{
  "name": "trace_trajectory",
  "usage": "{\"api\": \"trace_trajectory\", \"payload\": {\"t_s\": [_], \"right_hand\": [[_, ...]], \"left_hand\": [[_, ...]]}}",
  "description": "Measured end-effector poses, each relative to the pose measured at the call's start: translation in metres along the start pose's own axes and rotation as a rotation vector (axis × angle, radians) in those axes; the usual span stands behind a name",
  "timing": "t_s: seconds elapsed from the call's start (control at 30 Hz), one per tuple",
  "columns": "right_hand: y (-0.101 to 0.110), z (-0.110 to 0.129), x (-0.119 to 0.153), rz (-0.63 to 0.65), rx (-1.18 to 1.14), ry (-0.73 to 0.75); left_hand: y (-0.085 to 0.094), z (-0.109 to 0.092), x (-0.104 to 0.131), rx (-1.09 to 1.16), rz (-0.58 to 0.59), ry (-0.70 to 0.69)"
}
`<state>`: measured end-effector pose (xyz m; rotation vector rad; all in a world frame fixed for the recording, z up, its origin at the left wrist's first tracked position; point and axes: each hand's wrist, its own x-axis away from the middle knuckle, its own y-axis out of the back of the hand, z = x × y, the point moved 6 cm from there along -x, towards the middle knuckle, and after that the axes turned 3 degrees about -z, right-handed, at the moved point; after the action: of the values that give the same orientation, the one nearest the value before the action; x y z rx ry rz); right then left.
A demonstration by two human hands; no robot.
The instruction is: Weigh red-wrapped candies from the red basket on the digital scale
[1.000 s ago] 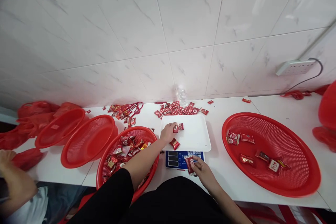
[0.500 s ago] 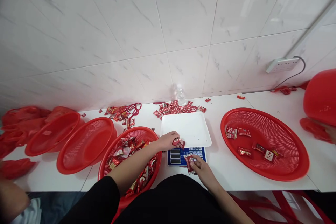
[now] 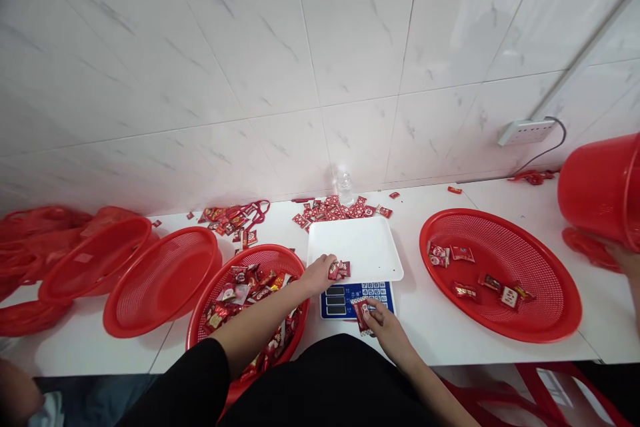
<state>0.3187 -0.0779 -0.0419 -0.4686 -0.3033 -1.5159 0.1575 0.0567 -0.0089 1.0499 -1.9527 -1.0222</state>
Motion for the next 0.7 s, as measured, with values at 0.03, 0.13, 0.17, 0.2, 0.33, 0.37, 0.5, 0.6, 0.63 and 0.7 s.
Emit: {"api": "trace_trajectory", "payload": {"t_s": [0.03,0.13,0.17,0.2,0.33,0.37,0.5,0.6,0.63,0.7], "right_hand": [[-0.001,0.0,0.001,-0.001,0.004,-0.001],[-0.001,-0.003,0.001,0.003,0.026,-0.002],[-0.001,-0.004,0.001,0.007,0.032,-0.004],[-0.001,-0.006,0.001,0.01,0.037,-0.008],[-0.001,-0.014,-0.002,0.033,0.064,-0.028],[-0.002,-0.016,-0.002,0.04,0.071,-0.033],[-0.005,-0.016,-0.004,0.071,0.1,-0.046],[-0.01,-0.013,-0.005,0.093,0.128,-0.042],[-0.011,-0.012,-0.005,0.097,0.135,-0.04],[-0.012,-0.009,-0.005,0.1,0.146,-0.052]], "left_hand": [[0.001,0.001,0.0,0.022,-0.026,0.008],[0.011,0.004,0.0,0.108,-0.142,0.023],[0.018,0.006,0.0,0.142,-0.193,0.034],[0.027,0.009,0.001,0.175,-0.252,0.051],[0.078,0.039,0.017,0.285,-0.496,0.155],[0.092,0.053,0.025,0.302,-0.556,0.196],[0.145,0.126,0.077,0.304,-0.783,0.422],[0.172,0.184,0.122,0.279,-0.915,0.659],[0.178,0.202,0.136,0.312,-0.972,0.75],[0.188,0.229,0.16,0.399,-1.1,0.881]]}}
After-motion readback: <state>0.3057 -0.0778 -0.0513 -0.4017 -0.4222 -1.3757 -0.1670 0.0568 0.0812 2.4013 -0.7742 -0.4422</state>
